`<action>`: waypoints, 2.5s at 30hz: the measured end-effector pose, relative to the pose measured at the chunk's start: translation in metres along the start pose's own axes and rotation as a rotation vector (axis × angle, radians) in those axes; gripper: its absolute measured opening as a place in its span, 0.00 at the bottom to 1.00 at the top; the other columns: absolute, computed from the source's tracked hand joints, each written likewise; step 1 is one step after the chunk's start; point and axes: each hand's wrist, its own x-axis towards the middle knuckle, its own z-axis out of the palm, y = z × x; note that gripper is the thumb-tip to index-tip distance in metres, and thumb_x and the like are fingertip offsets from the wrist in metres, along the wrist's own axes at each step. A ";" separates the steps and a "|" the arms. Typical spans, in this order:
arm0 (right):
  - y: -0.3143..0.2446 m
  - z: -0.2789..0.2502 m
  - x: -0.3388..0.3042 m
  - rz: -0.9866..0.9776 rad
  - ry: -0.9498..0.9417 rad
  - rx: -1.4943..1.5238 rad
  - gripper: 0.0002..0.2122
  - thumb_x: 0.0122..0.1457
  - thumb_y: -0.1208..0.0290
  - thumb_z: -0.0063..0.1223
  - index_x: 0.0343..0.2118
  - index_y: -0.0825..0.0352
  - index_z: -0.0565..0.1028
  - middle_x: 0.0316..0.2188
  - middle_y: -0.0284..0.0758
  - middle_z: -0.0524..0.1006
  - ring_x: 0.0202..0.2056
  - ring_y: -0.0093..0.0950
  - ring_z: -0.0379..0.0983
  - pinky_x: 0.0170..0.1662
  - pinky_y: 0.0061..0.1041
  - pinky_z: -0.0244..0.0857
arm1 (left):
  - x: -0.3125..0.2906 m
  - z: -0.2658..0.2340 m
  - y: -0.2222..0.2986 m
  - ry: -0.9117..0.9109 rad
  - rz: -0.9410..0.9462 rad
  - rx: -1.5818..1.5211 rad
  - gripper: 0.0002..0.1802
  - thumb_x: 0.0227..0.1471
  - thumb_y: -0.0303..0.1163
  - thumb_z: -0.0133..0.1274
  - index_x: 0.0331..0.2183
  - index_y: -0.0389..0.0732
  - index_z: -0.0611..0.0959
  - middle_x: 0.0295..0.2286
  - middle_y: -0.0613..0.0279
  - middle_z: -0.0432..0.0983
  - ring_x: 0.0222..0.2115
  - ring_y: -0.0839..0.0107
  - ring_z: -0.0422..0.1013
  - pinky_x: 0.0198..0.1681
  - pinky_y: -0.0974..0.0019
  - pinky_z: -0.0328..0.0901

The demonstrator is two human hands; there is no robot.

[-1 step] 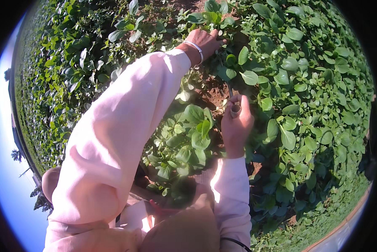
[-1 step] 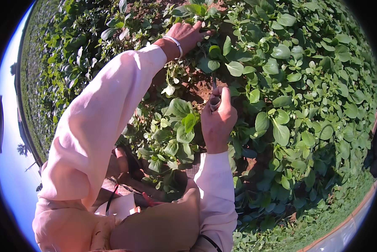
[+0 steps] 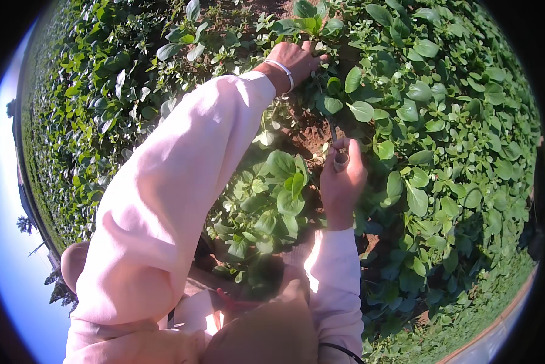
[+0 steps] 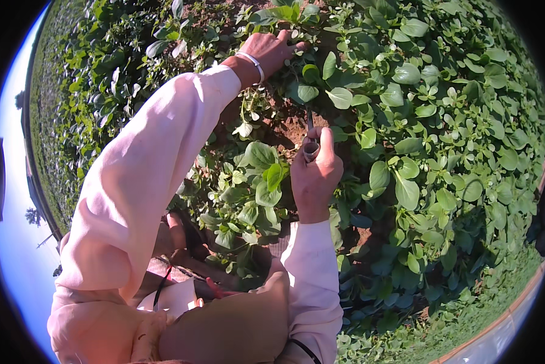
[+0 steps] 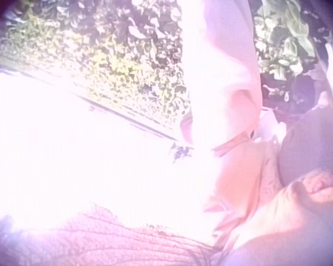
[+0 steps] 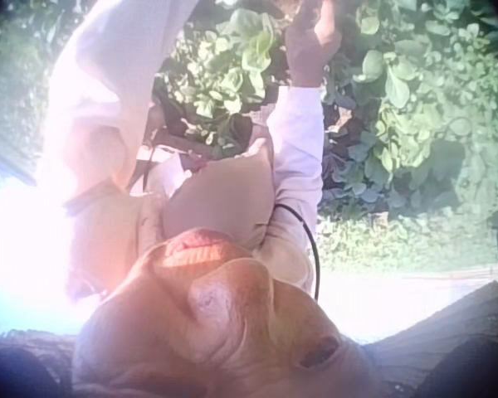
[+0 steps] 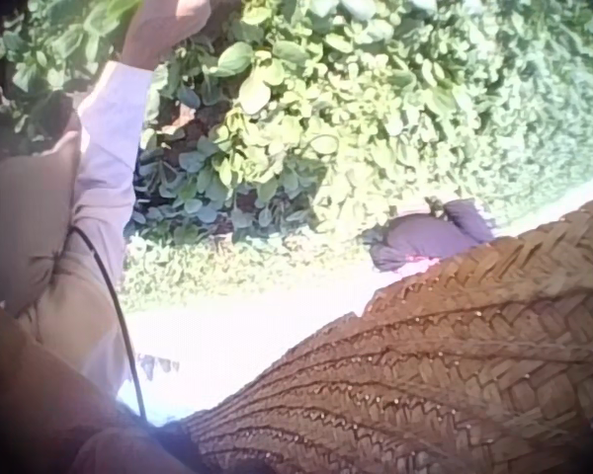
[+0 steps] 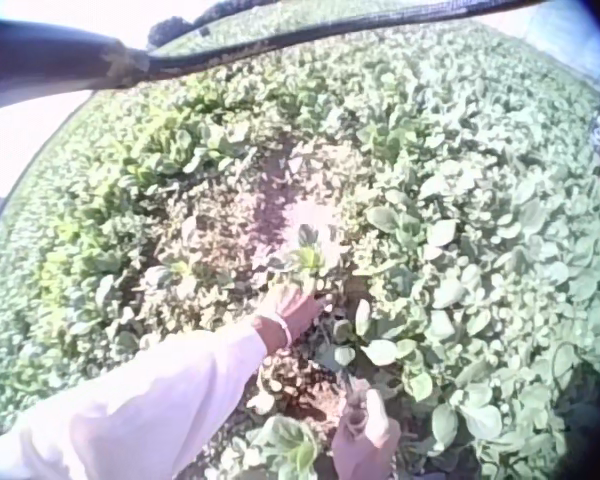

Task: The person clears weeds from around green plants in a field using a small hand tool and places the pulled weeds into a yellow bucket.

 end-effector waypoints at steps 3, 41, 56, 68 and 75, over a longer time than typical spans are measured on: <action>0.001 -0.011 -0.010 0.024 -0.001 0.022 0.07 0.55 0.83 0.52 0.33 0.65 0.68 0.15 0.33 0.68 0.16 0.21 0.63 0.24 0.19 0.58 | 0.003 0.005 -0.005 -0.019 -0.117 -0.101 0.22 0.44 0.27 0.54 0.45 0.51 0.80 0.39 0.56 0.73 0.31 0.55 0.76 0.31 0.55 0.71; -0.177 -0.028 -0.056 -0.206 -0.389 -0.209 0.05 0.63 0.71 0.51 0.38 0.63 0.69 0.14 0.25 0.61 0.11 0.15 0.52 0.14 0.18 0.46 | -1.003 -0.291 0.371 -0.712 -2.204 -1.589 0.48 0.43 0.51 0.63 0.61 0.43 0.63 0.57 0.56 0.64 0.52 0.56 0.66 0.52 0.58 0.65; -0.131 -0.067 -0.042 0.119 -0.340 -0.029 0.04 0.57 0.77 0.53 0.34 0.64 0.70 0.17 0.24 0.64 0.12 0.14 0.55 0.13 0.17 0.49 | -0.854 -0.207 -0.026 0.207 -1.568 -0.739 0.15 0.60 0.29 0.47 0.48 0.36 0.76 0.37 0.64 0.77 0.32 0.78 0.71 0.35 0.71 0.67; -0.013 -0.092 -0.067 0.168 -0.160 -0.082 0.04 0.53 0.81 0.54 0.31 0.67 0.71 0.25 0.27 0.71 0.26 0.18 0.66 0.32 0.20 0.63 | -0.276 -0.130 -0.067 -0.059 -0.029 -0.478 0.12 0.53 0.30 0.51 0.41 0.45 0.79 0.32 0.59 0.77 0.31 0.54 0.75 0.31 0.53 0.69; -0.008 -0.089 -0.082 0.032 -0.090 -0.084 0.03 0.58 0.82 0.51 0.33 0.68 0.70 0.22 0.25 0.68 0.22 0.14 0.61 0.26 0.16 0.56 | -0.123 -0.051 0.050 -0.148 -0.127 -0.645 0.12 0.55 0.36 0.48 0.41 0.50 0.80 0.28 0.53 0.79 0.31 0.51 0.75 0.33 0.52 0.70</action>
